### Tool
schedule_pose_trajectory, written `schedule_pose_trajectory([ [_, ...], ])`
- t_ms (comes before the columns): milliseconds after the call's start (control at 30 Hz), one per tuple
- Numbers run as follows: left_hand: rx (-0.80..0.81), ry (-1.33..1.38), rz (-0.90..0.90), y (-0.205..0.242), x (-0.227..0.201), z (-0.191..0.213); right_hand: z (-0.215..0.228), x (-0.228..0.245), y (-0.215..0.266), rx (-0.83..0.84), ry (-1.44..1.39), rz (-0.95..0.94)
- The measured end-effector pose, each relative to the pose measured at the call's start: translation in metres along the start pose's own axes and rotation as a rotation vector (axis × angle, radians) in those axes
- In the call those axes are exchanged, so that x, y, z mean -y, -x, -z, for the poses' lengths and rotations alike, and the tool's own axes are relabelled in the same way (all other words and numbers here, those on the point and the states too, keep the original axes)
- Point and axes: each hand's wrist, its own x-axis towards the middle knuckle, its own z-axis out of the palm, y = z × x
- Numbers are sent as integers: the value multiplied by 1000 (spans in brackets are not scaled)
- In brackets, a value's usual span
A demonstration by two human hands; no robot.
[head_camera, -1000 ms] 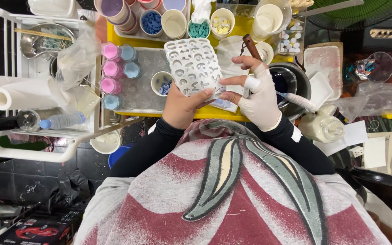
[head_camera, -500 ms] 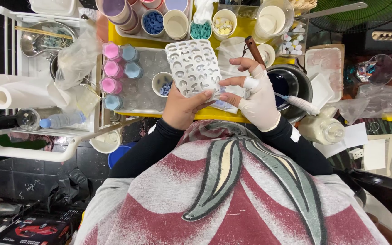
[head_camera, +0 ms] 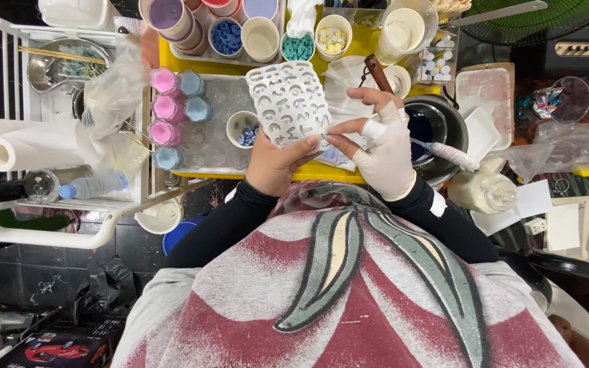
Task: Filling a letter-shaped silicone mold with blue wax using a dropper.
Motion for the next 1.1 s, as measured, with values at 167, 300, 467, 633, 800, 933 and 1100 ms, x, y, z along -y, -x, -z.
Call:
schedule_pose_trajectory([
  [167,-24,-7,-1,0,-1,1,-8,-8,0,43,-148,-89],
  [300,-10,11,-26,4,0,6,-13,-12,-1,51,-439,-123],
  [467,-76,-15,-66,12,-10,21,-30,-19,0,-12,-678,-267],
  [633,-146,-7,-187,20,-38,53,-77,-28,0,-6,-634,-218],
  [800,-279,-51,-306,28,-51,92,-128,-24,-13,174,-211,-80],
  [933,-320,-47,-338,33,-51,98,-154,-14,-25,156,-97,-18],
  [1100,-335,-43,-312,35,-43,108,-166,-17,-29,196,18,109],
])
